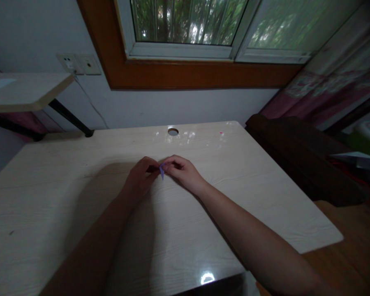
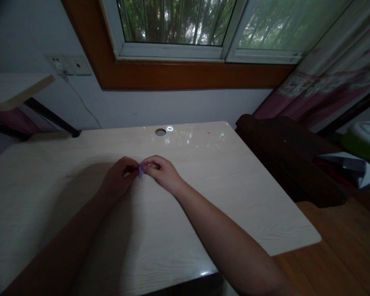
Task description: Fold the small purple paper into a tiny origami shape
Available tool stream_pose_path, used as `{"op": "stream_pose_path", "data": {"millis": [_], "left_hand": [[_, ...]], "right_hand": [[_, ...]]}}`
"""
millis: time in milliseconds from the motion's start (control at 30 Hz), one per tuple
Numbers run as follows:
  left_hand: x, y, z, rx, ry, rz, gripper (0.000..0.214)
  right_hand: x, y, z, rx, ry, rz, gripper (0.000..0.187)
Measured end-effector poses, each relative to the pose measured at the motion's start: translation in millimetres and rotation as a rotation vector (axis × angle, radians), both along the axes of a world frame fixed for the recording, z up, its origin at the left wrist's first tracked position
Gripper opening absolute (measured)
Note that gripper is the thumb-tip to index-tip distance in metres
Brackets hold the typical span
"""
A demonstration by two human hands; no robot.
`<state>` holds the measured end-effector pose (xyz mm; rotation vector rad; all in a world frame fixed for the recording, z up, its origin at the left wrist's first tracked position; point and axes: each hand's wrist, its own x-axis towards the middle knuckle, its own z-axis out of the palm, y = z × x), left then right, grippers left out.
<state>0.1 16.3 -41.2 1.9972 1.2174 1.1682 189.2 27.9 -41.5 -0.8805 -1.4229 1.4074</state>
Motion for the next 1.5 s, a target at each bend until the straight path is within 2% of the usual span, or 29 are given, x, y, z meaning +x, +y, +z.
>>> {"op": "stream_pose_path", "data": {"millis": [167,400,1500], "left_hand": [[-1,0,1.4,0.228,0.035,-0.01,0.009],[-2,-1,7.1,0.349,0.168,0.011,0.011],[0,-6,9.6,0.381,0.283,-0.033,0.01]], "right_hand": [[-2,1,-0.7,-0.073,0.089,-0.004,0.016],[-4,1,-0.2,-0.106,0.101,-0.039,0.018],[-4,-4,-1.7,-0.071,0.056,-0.09,0.016]]}}
